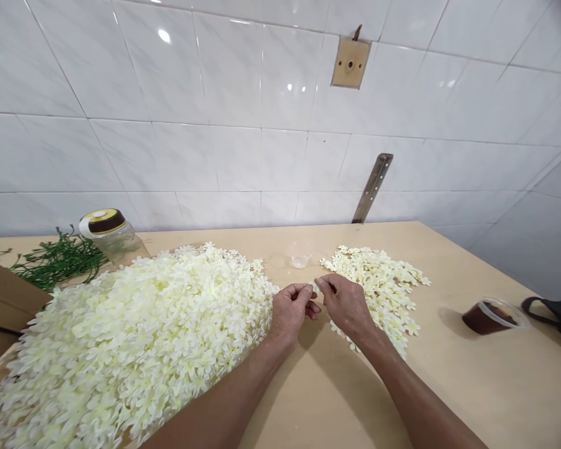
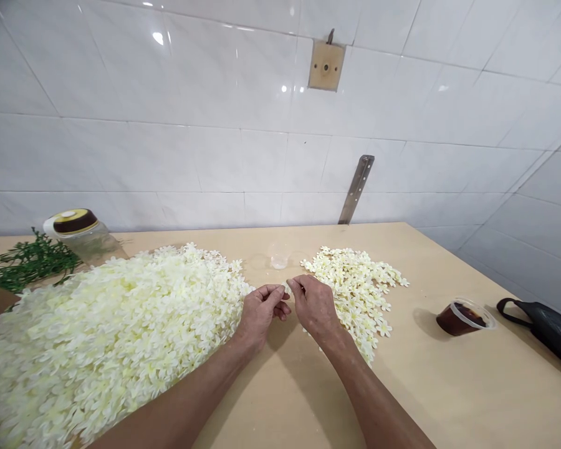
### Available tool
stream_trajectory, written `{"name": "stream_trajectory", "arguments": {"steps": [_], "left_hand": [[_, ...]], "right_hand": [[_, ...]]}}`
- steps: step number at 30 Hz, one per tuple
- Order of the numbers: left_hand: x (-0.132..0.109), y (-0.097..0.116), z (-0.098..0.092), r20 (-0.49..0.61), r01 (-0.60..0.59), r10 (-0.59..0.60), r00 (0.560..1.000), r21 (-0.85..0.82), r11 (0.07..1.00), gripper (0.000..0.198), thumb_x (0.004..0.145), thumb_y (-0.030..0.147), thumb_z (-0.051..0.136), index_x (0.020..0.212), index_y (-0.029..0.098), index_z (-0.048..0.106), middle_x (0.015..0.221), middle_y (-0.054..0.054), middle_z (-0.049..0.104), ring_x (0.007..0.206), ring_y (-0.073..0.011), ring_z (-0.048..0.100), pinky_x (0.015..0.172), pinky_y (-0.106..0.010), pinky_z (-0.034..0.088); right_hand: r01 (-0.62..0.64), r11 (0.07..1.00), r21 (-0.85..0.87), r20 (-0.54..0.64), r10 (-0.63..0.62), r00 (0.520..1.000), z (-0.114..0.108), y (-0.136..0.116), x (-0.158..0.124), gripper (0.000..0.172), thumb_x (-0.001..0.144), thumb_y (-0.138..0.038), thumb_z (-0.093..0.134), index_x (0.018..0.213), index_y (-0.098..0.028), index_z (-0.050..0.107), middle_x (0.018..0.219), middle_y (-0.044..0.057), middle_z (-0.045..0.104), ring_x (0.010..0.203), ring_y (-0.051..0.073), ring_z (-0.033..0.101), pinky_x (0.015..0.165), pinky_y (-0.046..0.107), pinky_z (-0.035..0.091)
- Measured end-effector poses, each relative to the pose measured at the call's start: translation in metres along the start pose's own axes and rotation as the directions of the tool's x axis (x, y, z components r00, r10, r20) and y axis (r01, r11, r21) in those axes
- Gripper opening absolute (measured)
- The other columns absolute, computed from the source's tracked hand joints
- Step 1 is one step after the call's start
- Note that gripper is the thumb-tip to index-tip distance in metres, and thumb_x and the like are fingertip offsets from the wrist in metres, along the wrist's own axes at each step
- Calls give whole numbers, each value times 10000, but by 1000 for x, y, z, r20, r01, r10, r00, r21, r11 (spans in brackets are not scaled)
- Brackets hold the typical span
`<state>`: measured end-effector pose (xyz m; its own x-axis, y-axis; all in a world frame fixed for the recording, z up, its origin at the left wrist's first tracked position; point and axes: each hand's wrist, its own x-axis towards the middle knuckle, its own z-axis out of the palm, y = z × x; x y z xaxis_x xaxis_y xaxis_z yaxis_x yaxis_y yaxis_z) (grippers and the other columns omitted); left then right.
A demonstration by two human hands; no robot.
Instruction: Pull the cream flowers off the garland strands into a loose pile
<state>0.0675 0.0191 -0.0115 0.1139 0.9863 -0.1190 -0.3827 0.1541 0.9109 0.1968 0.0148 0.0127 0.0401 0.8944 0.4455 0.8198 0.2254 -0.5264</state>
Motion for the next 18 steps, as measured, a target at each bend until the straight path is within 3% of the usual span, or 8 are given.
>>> {"name": "stream_trajectory", "arguments": {"steps": [6,11,15,18], "left_hand": [[-1,2,1,1,17,-17,1000,-16,1000,164,733,284,668,695,127,638,622,-50,655,455,-117,575,446,-227,451],[-2,3,2,-11,31,-31,999,-21,999,143,719,268,663,680,135,628,598,-44,647,459,-124,580,448,-230,454],[-2,2,2,-15,18,-17,1000,38,999,146,733,268,653,670,139,626,538,-30,629,416,-115,548,442,-228,439],[-1,0,2,-10,4,-3,1000,76,997,151,750,264,630,664,141,623,506,-24,617,393,-107,527,441,-222,432]], "right_hand": [[-83,996,14,37,82,996,1,1,0,406,934,-427,444,615,-204,561,534,-6,577,527,145,522,565,253,356],[-266,946,185,144,241,960,0,3,1,428,886,-524,497,622,-202,597,508,-14,582,442,137,530,501,247,385],[-442,745,500,267,353,897,0,11,5,450,812,-610,571,670,-184,592,522,-22,538,403,115,469,434,244,382],[-492,556,670,319,382,867,-3,15,8,454,744,-619,653,676,-180,563,536,-41,458,425,88,377,401,228,334]]}}
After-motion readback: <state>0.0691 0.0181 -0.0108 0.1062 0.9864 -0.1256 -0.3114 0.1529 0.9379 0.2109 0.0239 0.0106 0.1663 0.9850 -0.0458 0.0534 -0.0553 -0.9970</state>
